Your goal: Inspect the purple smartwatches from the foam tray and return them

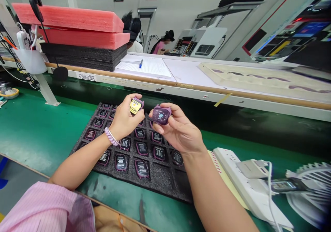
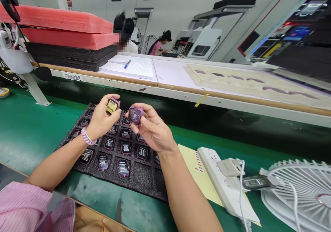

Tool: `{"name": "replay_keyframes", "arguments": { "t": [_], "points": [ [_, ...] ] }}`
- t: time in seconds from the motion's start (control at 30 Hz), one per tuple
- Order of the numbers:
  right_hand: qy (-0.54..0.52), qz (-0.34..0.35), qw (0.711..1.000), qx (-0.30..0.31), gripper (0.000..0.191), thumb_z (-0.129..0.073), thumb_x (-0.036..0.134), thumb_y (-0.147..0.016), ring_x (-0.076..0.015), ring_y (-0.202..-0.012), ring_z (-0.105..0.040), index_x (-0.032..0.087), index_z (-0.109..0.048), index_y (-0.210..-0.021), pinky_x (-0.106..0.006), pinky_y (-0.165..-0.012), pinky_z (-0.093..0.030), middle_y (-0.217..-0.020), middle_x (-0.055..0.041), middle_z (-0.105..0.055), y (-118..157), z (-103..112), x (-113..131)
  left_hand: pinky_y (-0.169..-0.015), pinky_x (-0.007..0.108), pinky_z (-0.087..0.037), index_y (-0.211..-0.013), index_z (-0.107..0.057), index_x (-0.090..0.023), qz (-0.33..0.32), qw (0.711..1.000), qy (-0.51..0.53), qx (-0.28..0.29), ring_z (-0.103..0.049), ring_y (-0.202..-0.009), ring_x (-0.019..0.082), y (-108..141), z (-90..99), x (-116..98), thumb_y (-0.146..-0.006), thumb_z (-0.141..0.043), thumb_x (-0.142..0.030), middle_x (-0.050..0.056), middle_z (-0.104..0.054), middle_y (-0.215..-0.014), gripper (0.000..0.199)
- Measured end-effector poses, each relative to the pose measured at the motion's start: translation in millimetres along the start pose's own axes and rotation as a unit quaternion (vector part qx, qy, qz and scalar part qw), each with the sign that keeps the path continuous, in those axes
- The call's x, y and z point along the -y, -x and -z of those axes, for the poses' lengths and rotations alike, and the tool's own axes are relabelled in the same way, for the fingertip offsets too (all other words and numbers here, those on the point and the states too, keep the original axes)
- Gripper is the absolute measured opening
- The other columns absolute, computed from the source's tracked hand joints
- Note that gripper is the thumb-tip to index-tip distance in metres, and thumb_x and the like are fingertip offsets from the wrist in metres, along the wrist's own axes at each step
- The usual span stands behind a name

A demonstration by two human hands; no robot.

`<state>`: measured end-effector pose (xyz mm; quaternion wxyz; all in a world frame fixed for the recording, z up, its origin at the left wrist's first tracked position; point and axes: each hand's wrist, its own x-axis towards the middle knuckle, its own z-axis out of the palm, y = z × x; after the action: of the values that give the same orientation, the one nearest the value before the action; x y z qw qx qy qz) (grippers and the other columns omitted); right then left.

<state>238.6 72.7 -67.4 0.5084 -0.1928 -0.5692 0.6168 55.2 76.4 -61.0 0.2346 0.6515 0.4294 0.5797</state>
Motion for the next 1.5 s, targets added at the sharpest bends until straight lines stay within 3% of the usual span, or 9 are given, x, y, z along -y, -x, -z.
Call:
{"name": "replay_keyframes", "arguments": {
  "t": [0.17, 0.27, 0.37, 0.5, 0.73, 0.87, 1.0, 1.5],
  "points": [
    [-0.036, -0.079, 0.995, -0.045, 0.045, -0.081, 0.037, -0.080, -0.0166, -0.071, -0.062, 0.030, -0.063, -0.120, -0.032, -0.069, -0.052, -0.099, -0.0040, -0.070, -7.9, 5.3, -2.9, -0.067, 0.020, -0.048, -0.123, -0.054, -0.014, 0.149, 0.982, 0.116, 0.016, -0.058, -0.074, 0.010, -4.9, 0.5, -0.9, -0.080, -0.070, -0.011, 0.004, -0.063, -0.102, 0.046],
    [-0.063, -0.117, 0.989, -0.072, 0.045, -0.078, 0.038, -0.082, -0.0182, -0.077, -0.066, 0.026, -0.062, -0.121, -0.030, -0.069, -0.054, -0.103, -0.0078, -0.072, -12.9, 13.0, -6.0, -0.053, 0.019, -0.045, -0.135, -0.044, -0.013, 0.258, 0.932, 0.249, 0.052, -0.055, -0.057, 0.007, -7.6, 2.2, -3.7, -0.091, -0.063, -0.020, 0.005, -0.063, -0.096, 0.048],
    [-0.072, -0.120, 0.987, -0.085, 0.040, -0.078, 0.040, -0.082, -0.0173, -0.075, -0.066, 0.023, -0.063, -0.116, -0.029, -0.067, -0.055, -0.105, -0.0097, -0.072, -14.8, 18.5, -8.8, -0.052, 0.019, -0.048, -0.130, -0.050, -0.013, 0.297, 0.892, 0.335, 0.068, -0.060, -0.056, 0.009, -9.8, 4.7, -5.8, -0.098, -0.053, -0.024, 0.006, -0.064, -0.092, 0.034],
    [-0.077, -0.082, 0.989, -0.092, 0.037, -0.080, 0.040, -0.080, -0.0161, -0.073, -0.064, 0.022, -0.067, -0.110, -0.028, -0.065, -0.055, -0.102, -0.0082, -0.071, -14.9, 18.0, -9.3, -0.057, 0.023, -0.056, -0.128, -0.056, -0.016, 0.287, 0.886, 0.354, 0.083, -0.066, -0.058, 0.012, -11.3, 6.5, -4.1, -0.100, -0.048, -0.027, 0.005, -0.064, -0.089, 0.032],
    [-0.061, -0.039, 0.994, -0.081, 0.040, -0.077, 0.043, -0.079, -0.0161, -0.066, -0.059, 0.023, -0.065, -0.111, -0.030, -0.059, -0.052, -0.099, -0.0058, -0.070, -12.1, 8.3, -1.2, -0.058, 0.025, -0.060, -0.134, -0.056, -0.018, 0.206, 0.913, 0.332, 0.114, -0.069, -0.061, 0.015, -7.6, 5.9, -1.1, -0.094, -0.056, -0.043, 0.005, -0.065, -0.089, 0.048],
    [-0.057, -0.034, 0.995, -0.075, 0.051, -0.080, 0.034, -0.074, -0.0141, -0.063, -0.059, 0.025, -0.060, -0.119, -0.029, -0.060, -0.049, -0.100, -0.0041, -0.070, -9.4, 4.1, 2.7, -0.059, 0.024, -0.061, -0.125, -0.059, -0.016, 0.179, 0.922, 0.322, 0.120, -0.069, -0.060, 0.014, -5.5, 5.7, -1.9, -0.083, -0.065, -0.034, 0.004, -0.066, -0.088, 0.046],
    [-0.031, -0.021, 0.996, -0.076, 0.049, -0.080, 0.024, -0.070, -0.0123, -0.062, -0.058, 0.024, -0.059, -0.114, -0.028, -0.061, -0.049, -0.098, -0.0023, -0.069, -7.8, 1.0, 3.6, -0.060, 0.024, -0.062, -0.115, -0.059, -0.016, 0.158, 0.935, 0.293, 0.123, -0.070, -0.060, 0.013, -3.8, 5.4, -4.2, -0.073, -0.065, -0.021, 0.003, -0.069, -0.094, 0.042],
    [-0.007, -0.014, 0.996, -0.082, 0.047, -0.082, 0.033, -0.073, -0.0133, -0.062, -0.059, 0.023, -0.058, -0.113, -0.031, -0.063, -0.051, -0.096, -0.0029, -0.069, -8.3, 1.2, 0.4, -0.060, 0.024, -0.063, -0.108, -0.059, -0.017, 0.156, 0.938, 0.280, 0.132, -0.071, -0.060, 0.014, -2.0, 4.2, -7.8, -0.072, -0.063, -0.021, 0.003, -0.069, -0.091, 0.036]
  ]
}}
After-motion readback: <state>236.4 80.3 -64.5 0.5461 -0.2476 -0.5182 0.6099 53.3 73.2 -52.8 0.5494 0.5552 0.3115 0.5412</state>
